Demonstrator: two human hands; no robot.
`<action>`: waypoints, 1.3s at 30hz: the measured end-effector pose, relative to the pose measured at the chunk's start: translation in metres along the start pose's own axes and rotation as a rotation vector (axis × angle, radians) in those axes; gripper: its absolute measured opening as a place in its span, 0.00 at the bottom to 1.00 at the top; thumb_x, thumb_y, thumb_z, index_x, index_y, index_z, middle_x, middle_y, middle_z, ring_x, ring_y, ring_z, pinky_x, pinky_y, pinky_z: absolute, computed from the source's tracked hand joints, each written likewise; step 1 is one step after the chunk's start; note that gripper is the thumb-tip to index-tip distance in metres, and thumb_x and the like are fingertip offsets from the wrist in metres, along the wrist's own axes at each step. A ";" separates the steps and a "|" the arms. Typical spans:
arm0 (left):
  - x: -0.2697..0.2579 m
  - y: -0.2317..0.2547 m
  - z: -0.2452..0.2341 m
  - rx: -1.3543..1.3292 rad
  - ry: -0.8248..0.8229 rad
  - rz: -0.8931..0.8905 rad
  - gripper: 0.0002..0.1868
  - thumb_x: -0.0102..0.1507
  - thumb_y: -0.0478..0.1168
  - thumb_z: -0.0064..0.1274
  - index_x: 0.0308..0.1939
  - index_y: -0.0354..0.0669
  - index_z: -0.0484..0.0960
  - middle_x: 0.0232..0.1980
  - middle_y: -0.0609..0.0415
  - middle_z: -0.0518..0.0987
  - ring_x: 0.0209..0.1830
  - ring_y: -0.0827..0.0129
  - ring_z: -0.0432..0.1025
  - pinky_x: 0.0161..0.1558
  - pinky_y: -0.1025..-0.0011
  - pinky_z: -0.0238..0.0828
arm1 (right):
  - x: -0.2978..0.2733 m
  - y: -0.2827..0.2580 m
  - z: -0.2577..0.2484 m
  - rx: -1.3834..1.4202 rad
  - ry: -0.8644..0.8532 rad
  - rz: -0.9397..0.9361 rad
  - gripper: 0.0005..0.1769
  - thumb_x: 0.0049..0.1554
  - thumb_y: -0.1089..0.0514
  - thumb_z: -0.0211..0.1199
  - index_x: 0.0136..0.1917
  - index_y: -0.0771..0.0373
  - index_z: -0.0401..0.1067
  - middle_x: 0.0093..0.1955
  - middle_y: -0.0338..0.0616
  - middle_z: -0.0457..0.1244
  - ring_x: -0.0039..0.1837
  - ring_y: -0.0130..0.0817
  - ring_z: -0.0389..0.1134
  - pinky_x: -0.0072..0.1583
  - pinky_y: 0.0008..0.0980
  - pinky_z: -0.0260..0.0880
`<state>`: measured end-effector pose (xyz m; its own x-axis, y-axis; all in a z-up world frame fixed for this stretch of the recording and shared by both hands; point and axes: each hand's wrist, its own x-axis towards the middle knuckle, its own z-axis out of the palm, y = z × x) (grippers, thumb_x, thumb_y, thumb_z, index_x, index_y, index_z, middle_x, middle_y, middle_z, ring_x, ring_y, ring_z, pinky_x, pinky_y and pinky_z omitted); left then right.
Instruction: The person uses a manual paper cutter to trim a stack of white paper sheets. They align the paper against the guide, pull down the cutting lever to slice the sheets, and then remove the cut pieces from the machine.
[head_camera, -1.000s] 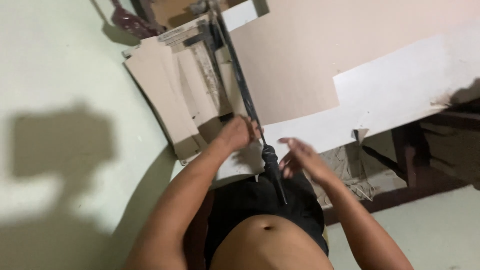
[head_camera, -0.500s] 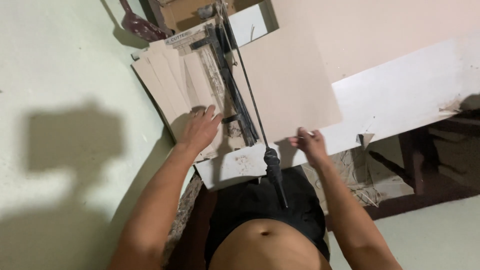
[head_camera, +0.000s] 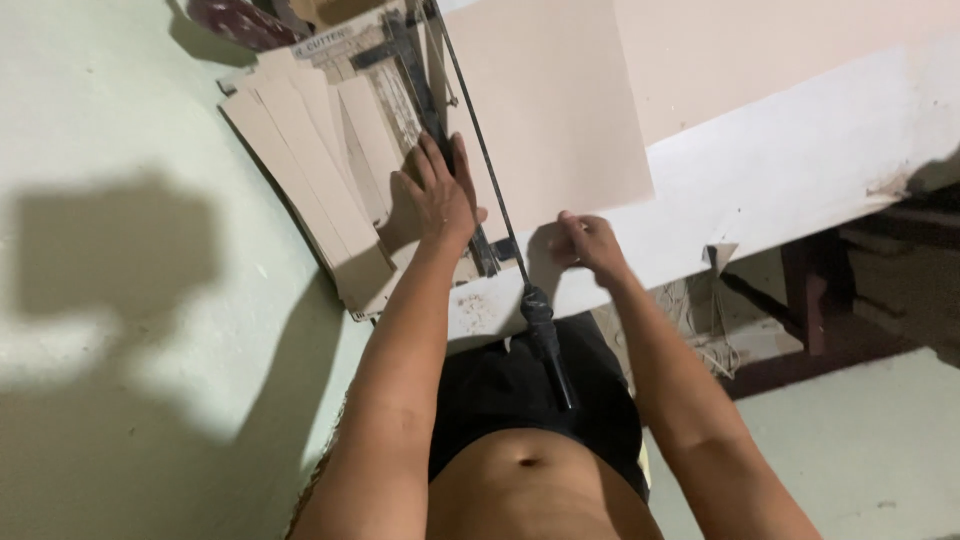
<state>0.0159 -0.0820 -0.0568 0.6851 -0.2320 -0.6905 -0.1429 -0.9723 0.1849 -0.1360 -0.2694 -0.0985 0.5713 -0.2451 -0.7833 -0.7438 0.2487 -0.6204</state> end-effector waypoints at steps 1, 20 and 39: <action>0.002 -0.002 0.005 0.005 0.003 0.002 0.61 0.58 0.47 0.68 0.82 0.46 0.38 0.80 0.26 0.33 0.81 0.34 0.31 0.71 0.26 0.28 | -0.008 -0.018 0.002 -0.349 -0.095 0.136 0.22 0.68 0.43 0.55 0.58 0.65 0.73 0.43 0.55 0.70 0.43 0.47 0.75 0.45 0.45 0.79; 0.011 0.001 0.015 0.016 -0.002 -0.042 0.63 0.56 0.45 0.70 0.81 0.47 0.38 0.80 0.25 0.32 0.82 0.36 0.32 0.71 0.25 0.26 | -0.078 0.108 0.043 -1.294 -0.043 -0.276 0.48 0.59 0.52 0.55 0.85 0.64 0.38 0.48 0.61 0.70 0.44 0.62 0.75 0.47 0.58 0.76; -0.060 -0.027 0.029 0.246 -0.057 0.672 0.11 0.67 0.38 0.45 0.46 0.47 0.85 0.54 0.49 0.83 0.46 0.52 0.78 0.45 0.56 0.72 | -0.088 -0.093 -0.022 -0.975 0.003 -0.324 0.21 0.67 0.46 0.51 0.56 0.65 0.73 0.38 0.69 0.69 0.43 0.72 0.71 0.44 0.64 0.67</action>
<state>-0.0416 -0.0429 -0.0405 0.3553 -0.7771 -0.5195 -0.6819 -0.5956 0.4246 -0.1251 -0.2917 0.0286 0.7950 -0.1678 -0.5830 -0.5131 -0.6987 -0.4985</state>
